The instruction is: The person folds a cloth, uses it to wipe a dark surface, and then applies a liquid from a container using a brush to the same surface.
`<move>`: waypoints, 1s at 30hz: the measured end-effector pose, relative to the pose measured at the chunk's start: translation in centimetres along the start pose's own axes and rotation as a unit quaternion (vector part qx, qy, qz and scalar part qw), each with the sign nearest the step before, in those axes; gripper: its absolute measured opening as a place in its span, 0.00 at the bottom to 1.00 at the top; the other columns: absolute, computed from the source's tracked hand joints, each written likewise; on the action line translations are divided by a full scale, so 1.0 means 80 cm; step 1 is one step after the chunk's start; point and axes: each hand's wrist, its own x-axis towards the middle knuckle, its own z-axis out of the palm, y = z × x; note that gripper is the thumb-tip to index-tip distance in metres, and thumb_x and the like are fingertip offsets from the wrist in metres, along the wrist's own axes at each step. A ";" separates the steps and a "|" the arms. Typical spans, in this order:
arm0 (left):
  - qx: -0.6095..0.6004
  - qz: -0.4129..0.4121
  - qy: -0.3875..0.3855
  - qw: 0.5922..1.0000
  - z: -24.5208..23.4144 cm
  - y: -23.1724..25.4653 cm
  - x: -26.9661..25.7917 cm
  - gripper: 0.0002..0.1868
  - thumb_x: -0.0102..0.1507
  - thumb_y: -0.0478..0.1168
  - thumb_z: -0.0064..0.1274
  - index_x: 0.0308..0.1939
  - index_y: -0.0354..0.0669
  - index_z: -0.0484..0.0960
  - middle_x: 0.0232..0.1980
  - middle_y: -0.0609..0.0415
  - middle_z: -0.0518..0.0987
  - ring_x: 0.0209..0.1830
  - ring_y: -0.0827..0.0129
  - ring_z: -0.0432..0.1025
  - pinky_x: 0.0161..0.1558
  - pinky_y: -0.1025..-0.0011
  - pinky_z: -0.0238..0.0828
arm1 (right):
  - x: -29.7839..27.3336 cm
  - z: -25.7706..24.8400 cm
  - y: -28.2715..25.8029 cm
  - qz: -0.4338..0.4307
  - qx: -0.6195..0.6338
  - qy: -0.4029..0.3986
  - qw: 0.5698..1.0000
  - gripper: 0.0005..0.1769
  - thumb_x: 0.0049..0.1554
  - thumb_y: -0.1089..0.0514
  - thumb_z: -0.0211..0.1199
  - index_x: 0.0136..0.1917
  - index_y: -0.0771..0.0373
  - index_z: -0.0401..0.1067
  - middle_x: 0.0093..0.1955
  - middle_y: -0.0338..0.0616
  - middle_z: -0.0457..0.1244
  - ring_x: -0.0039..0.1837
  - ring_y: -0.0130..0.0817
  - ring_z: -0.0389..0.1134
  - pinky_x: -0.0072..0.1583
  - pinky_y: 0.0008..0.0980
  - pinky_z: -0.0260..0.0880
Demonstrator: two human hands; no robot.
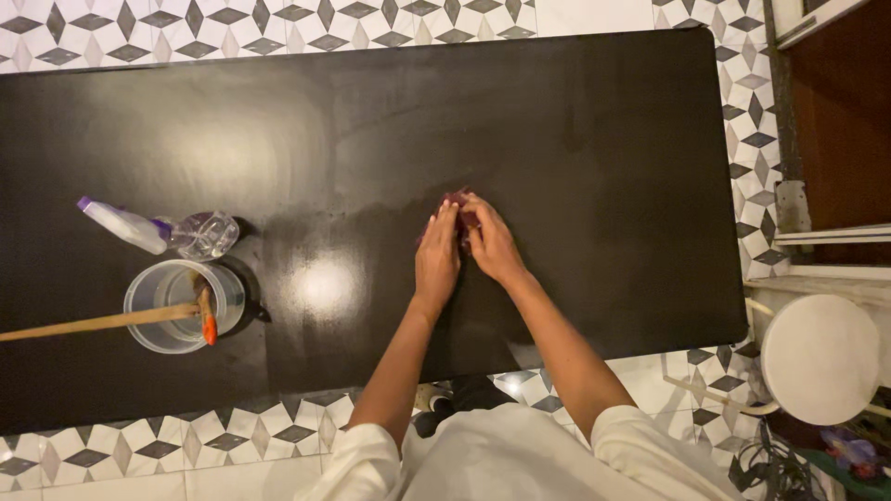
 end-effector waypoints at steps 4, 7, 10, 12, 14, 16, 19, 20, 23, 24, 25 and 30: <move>0.018 -0.048 -0.009 0.999 -0.014 0.005 -0.031 0.33 0.62 0.24 0.49 0.73 0.36 0.67 0.75 0.36 0.68 0.73 0.46 0.66 0.73 0.55 0.63 | -0.011 0.007 -0.023 -0.040 0.009 -0.027 0.999 0.20 0.57 0.73 0.52 0.62 0.65 0.65 0.71 0.57 0.62 0.77 0.58 0.59 0.76 0.48 0.58; 0.032 -0.073 -0.022 0.997 -0.028 0.004 -0.066 0.31 0.63 0.26 0.51 0.71 0.37 0.68 0.74 0.36 0.68 0.70 0.44 0.67 0.70 0.55 0.65 | -0.033 0.017 -0.046 -0.037 0.023 -0.034 0.998 0.24 0.51 0.75 0.51 0.62 0.66 0.66 0.71 0.57 0.62 0.76 0.58 0.60 0.75 0.48 0.60; 0.021 -0.060 -0.008 0.998 -0.042 0.000 -0.100 0.32 0.62 0.25 0.51 0.72 0.36 0.68 0.74 0.36 0.69 0.70 0.44 0.69 0.71 0.54 0.65 | -0.061 0.029 -0.065 -0.027 0.043 -0.039 0.998 0.26 0.50 0.76 0.51 0.62 0.66 0.67 0.71 0.57 0.61 0.75 0.57 0.60 0.73 0.46 0.63; 0.030 -0.063 -0.003 0.998 -0.047 0.003 -0.120 0.31 0.62 0.25 0.51 0.71 0.39 0.70 0.73 0.38 0.70 0.70 0.43 0.69 0.71 0.55 0.66 | -0.078 0.033 -0.073 -0.030 0.047 -0.041 0.998 0.25 0.51 0.76 0.52 0.61 0.66 0.67 0.71 0.57 0.62 0.76 0.56 0.60 0.72 0.45 0.64; 0.035 -0.074 -0.012 0.997 -0.056 0.006 -0.142 0.31 0.61 0.25 0.52 0.69 0.39 0.72 0.72 0.39 0.71 0.69 0.43 0.70 0.69 0.55 0.67 | -0.098 0.038 -0.080 -0.015 0.043 -0.044 0.998 0.25 0.50 0.77 0.53 0.61 0.66 0.67 0.71 0.57 0.62 0.76 0.56 0.60 0.71 0.44 0.65; 0.035 -0.090 -0.028 0.995 -0.063 0.011 -0.160 0.31 0.60 0.25 0.52 0.69 0.39 0.73 0.72 0.39 0.72 0.67 0.41 0.70 0.65 0.54 0.68 | -0.115 0.043 -0.087 -0.015 0.041 -0.042 0.998 0.25 0.49 0.78 0.54 0.59 0.66 0.67 0.70 0.57 0.62 0.76 0.56 0.60 0.71 0.44 0.65; 0.041 -0.070 -0.026 0.996 -0.075 0.016 -0.186 0.29 0.61 0.26 0.52 0.68 0.39 0.73 0.71 0.38 0.72 0.68 0.41 0.70 0.67 0.54 0.68 | -0.144 0.049 -0.100 0.011 0.056 -0.045 0.997 0.24 0.49 0.79 0.53 0.58 0.65 0.67 0.71 0.55 0.62 0.76 0.55 0.61 0.69 0.42 0.67; 0.038 -0.073 -0.030 0.996 -0.078 0.019 -0.194 0.29 0.61 0.26 0.52 0.68 0.38 0.73 0.71 0.38 0.72 0.68 0.41 0.70 0.67 0.55 0.68 | -0.153 0.049 -0.103 0.047 0.072 -0.055 0.995 0.24 0.50 0.78 0.53 0.58 0.65 0.67 0.72 0.55 0.60 0.75 0.53 0.62 0.66 0.41 0.69; 0.034 -0.076 -0.044 0.996 -0.090 0.026 -0.216 0.28 0.61 0.26 0.51 0.68 0.37 0.73 0.71 0.38 0.73 0.68 0.40 0.70 0.66 0.55 0.68 | -0.178 0.055 -0.111 0.028 0.072 -0.047 0.996 0.24 0.49 0.79 0.52 0.57 0.65 0.67 0.72 0.55 0.61 0.76 0.54 0.61 0.67 0.41 0.69; 0.032 -0.073 -0.047 0.996 -0.094 0.030 -0.224 0.28 0.61 0.26 0.50 0.68 0.37 0.74 0.70 0.37 0.73 0.67 0.40 0.70 0.65 0.55 0.68 | -0.187 0.056 -0.114 0.000 0.064 -0.039 0.997 0.24 0.49 0.80 0.51 0.57 0.65 0.67 0.71 0.55 0.62 0.77 0.55 0.61 0.70 0.42 0.68; 0.030 -0.070 -0.048 0.996 -0.099 0.033 -0.229 0.28 0.61 0.26 0.50 0.68 0.36 0.74 0.70 0.37 0.73 0.67 0.40 0.70 0.65 0.55 0.68 | -0.194 0.057 -0.117 0.013 0.071 -0.045 0.996 0.24 0.49 0.80 0.51 0.57 0.65 0.67 0.71 0.55 0.62 0.77 0.55 0.61 0.68 0.41 0.69; 0.022 -0.057 -0.054 0.997 -0.122 0.048 -0.258 0.29 0.59 0.24 0.52 0.65 0.37 0.76 0.68 0.38 0.75 0.66 0.43 0.71 0.67 0.56 0.68 | -0.238 0.060 -0.127 0.033 0.077 -0.047 0.995 0.24 0.49 0.79 0.53 0.58 0.65 0.67 0.74 0.58 0.60 0.76 0.55 0.61 0.67 0.42 0.68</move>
